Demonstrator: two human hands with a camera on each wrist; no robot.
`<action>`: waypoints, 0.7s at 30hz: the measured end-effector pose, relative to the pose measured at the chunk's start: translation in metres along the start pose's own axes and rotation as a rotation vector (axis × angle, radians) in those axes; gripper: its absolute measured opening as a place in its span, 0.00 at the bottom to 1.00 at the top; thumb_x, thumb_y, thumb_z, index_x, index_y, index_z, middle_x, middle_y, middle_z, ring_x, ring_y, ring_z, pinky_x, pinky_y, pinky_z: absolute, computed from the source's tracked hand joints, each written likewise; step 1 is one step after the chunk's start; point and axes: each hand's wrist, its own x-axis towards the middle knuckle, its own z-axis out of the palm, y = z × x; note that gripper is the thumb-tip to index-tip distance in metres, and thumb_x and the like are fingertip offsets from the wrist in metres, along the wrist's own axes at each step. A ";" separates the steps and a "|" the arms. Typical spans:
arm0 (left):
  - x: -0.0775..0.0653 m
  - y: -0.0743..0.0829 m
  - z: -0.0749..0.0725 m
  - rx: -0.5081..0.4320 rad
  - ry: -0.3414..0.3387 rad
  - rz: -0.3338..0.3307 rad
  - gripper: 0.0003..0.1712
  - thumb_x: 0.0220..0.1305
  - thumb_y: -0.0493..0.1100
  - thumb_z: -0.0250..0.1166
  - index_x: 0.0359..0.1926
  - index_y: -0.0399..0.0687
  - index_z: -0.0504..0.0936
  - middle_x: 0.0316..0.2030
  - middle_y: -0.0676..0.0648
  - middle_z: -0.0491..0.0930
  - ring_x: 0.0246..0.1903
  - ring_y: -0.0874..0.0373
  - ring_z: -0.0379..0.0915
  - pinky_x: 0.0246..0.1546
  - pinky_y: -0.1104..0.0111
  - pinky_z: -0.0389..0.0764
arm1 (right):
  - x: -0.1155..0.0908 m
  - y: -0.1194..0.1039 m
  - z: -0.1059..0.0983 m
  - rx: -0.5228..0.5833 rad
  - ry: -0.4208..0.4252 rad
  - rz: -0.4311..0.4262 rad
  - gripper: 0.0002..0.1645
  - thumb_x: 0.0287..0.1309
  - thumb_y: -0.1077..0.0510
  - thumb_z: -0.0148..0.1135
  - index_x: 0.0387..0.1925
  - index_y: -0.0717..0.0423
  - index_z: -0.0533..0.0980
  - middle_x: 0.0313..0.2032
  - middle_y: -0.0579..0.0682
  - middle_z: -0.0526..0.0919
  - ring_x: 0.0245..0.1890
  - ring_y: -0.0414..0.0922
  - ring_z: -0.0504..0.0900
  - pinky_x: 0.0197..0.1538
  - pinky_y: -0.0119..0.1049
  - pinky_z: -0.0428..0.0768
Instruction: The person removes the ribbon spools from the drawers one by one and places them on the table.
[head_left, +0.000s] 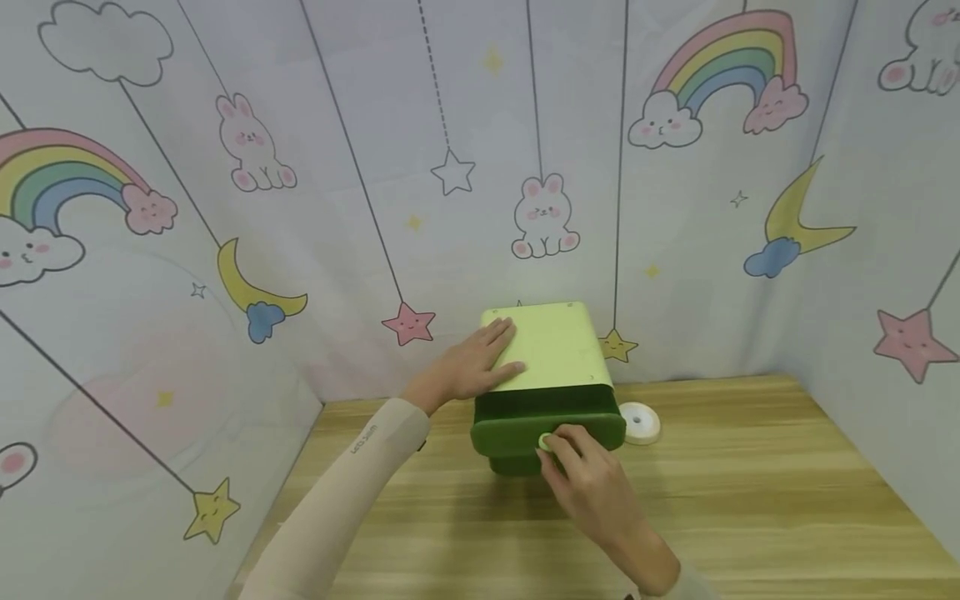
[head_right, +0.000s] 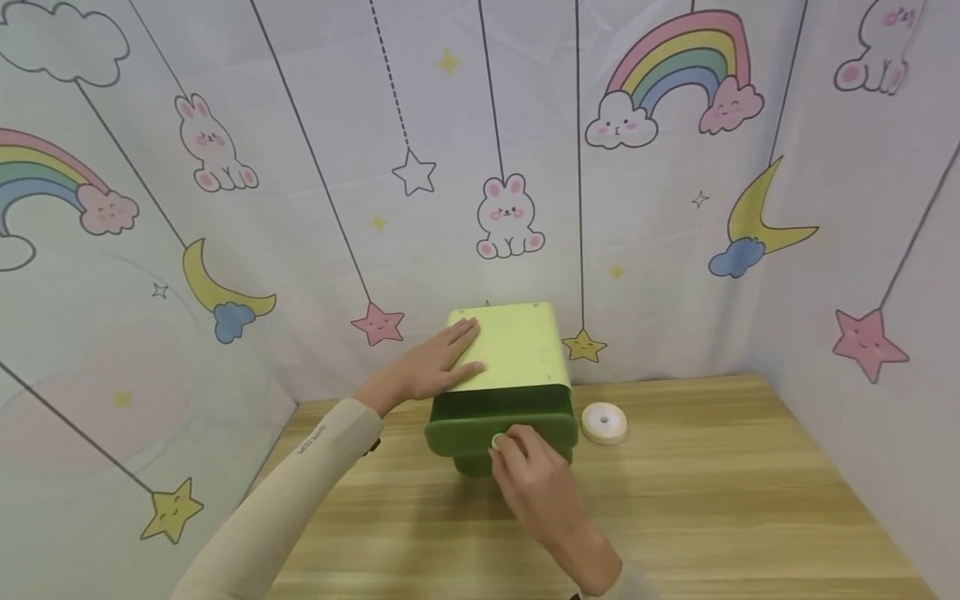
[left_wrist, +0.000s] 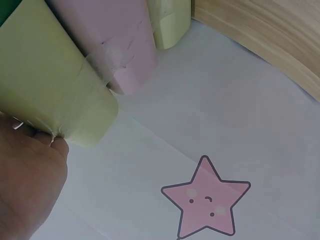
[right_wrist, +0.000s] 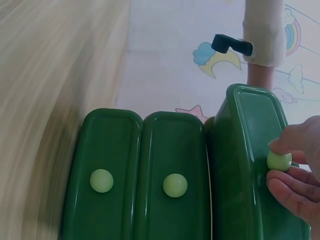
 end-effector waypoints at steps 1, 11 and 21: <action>0.000 0.000 0.000 0.002 0.000 -0.003 0.51 0.77 0.76 0.38 0.86 0.53 0.41 0.87 0.51 0.39 0.86 0.53 0.33 0.86 0.55 0.47 | 0.001 0.001 0.000 -0.004 -0.001 0.007 0.19 0.77 0.53 0.55 0.37 0.62 0.84 0.37 0.54 0.83 0.32 0.43 0.85 0.33 0.30 0.86; 0.000 -0.001 0.001 -0.009 0.010 0.000 0.51 0.77 0.76 0.38 0.86 0.52 0.41 0.87 0.50 0.39 0.86 0.52 0.33 0.86 0.54 0.48 | 0.008 0.008 0.007 -0.007 0.031 0.005 0.20 0.40 0.69 0.84 0.37 0.62 0.84 0.37 0.54 0.83 0.31 0.42 0.84 0.32 0.29 0.85; 0.000 0.000 -0.001 -0.014 0.005 0.012 0.51 0.77 0.75 0.39 0.86 0.51 0.42 0.87 0.49 0.40 0.86 0.52 0.34 0.86 0.54 0.47 | 0.012 0.019 0.014 0.013 0.019 0.032 0.18 0.42 0.69 0.84 0.36 0.62 0.84 0.36 0.54 0.83 0.29 0.41 0.84 0.30 0.26 0.84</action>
